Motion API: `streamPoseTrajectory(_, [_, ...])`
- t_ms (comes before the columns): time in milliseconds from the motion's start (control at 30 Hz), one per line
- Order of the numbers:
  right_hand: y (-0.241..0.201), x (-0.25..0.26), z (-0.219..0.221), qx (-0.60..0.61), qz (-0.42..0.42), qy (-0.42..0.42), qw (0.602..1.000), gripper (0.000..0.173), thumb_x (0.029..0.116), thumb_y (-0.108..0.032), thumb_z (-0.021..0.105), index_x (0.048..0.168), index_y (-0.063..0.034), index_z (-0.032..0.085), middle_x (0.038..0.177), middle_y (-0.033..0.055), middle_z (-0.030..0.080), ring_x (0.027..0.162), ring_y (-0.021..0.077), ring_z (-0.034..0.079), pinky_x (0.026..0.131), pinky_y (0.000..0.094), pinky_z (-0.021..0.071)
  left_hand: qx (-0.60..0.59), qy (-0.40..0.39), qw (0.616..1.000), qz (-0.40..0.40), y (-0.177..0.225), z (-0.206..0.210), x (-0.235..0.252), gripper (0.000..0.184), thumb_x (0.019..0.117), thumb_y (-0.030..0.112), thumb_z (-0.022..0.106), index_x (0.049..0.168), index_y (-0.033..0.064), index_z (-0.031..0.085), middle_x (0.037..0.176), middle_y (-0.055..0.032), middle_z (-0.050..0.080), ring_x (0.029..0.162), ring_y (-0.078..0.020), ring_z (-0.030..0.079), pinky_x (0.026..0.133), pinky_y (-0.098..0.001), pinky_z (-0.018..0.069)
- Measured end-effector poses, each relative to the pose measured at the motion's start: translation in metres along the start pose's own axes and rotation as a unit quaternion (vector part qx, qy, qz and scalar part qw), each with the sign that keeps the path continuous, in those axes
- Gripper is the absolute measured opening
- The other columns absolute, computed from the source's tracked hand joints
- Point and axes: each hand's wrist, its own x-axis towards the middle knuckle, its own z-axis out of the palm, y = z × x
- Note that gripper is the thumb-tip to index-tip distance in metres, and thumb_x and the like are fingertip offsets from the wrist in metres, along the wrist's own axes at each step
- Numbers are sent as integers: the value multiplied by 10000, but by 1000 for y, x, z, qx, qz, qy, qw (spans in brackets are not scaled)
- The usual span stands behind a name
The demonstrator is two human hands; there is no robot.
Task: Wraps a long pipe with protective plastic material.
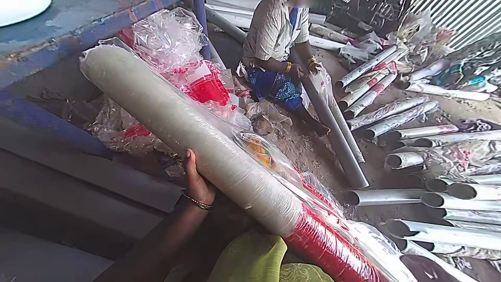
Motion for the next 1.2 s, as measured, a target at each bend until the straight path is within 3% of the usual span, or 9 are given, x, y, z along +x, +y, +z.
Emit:
streamPoseTrajectory(233, [-125, 47, -17, 98, -277, 69, 953, 342, 1016, -259, 590, 1169, 25, 705, 1130, 271, 697, 926, 440, 677, 822, 667, 478, 17, -44, 999, 17, -8, 13, 11, 391, 1067, 312, 132, 1203, 152, 462, 985, 107, 649, 976, 25, 635, 891, -206, 538])
streamPoseTrajectory(433, [-249, 67, -13, 137, -347, -65, 925, 368, 1050, -238, 556, 1361, -51, 616, 1322, 178, 615, 830, 187, 580, 767, 406, 465, -6, -70, 997, 32, -14, 5, 12, 720, 831, 725, 631, 1182, 117, 472, 970, 135, 693, 974, 34, 667, 879, -207, 567])
streamPoseTrajectory(600, [-308, 78, 7, 107, -406, -194, 887, 611, 1048, -368, 524, 1553, -49, 394, 1320, 154, 659, 1048, 263, 670, 921, 483, 500, 75, -56, 996, 1, -11, 1, 10, 920, 863, 771, 532, 1310, -7, 329, 1086, 72, 624, 1027, 46, 624, 928, -184, 530])
streamPoseTrajectory(700, [-324, 67, 6, 45, -410, -177, 894, 496, 1028, -366, 592, 1410, -50, 582, 1126, 160, 700, 935, 308, 658, 875, 551, 486, 184, -38, 982, 38, -14, -13, 13, 928, 976, 689, 373, 1450, -93, 214, 1319, -45, 520, 1216, 34, 525, 1043, -166, 445])
streamPoseTrajectory(800, [-322, 60, 2, 69, -399, -85, 910, 336, 1023, -320, 616, 1080, -3, 709, 936, 187, 705, 864, 343, 673, 803, 573, 494, 309, -22, 927, 211, -11, -35, 27, 1096, 949, 674, 469, 1535, -152, 50, 1553, -242, 335, 1419, -127, 396, 1173, -261, 333])
streamPoseTrajectory(867, [-313, 62, -2, 105, -414, 12, 904, 309, 998, -302, 654, 966, -3, 727, 845, 185, 707, 781, 358, 685, 719, 592, 499, 316, -54, 863, 389, 3, -38, 36, 922, 956, 613, 565, 1486, -67, 237, 1499, -92, 389, 1410, -98, 384, 1167, -287, 349])
streamPoseTrajectory(933, [-304, 64, -11, 115, -430, 99, 890, 290, 980, -307, 681, 943, -24, 734, 805, 178, 703, 721, 372, 681, 644, 606, 488, 372, -119, 771, 503, 23, -33, 34, 501, 999, 561, 518, 1353, 209, 551, 1470, 110, 430, 1453, -53, 300, 1201, -317, 262])
streamPoseTrajectory(1067, [-294, 59, -22, 111, -464, 225, 849, 299, 966, -314, 679, 901, -26, 722, 770, 173, 692, 669, 374, 674, 568, 574, 478, 407, -353, 672, 508, 45, 10, 20, 345, 1070, 434, 458, 1001, 192, 694, 997, 27, 693, 1097, -101, 620, 1050, -311, 430])
streamPoseTrajectory(1200, [-289, 52, -23, 95, -505, 324, 794, 302, 939, -299, 686, 830, -18, 703, 727, 164, 675, 615, 358, 672, 499, 523, 470, 514, -411, 567, 496, 38, 46, 15, 417, 1042, 466, 469, 978, 182, 767, 1001, -15, 736, 1063, -191, 642, 986, -322, 454])
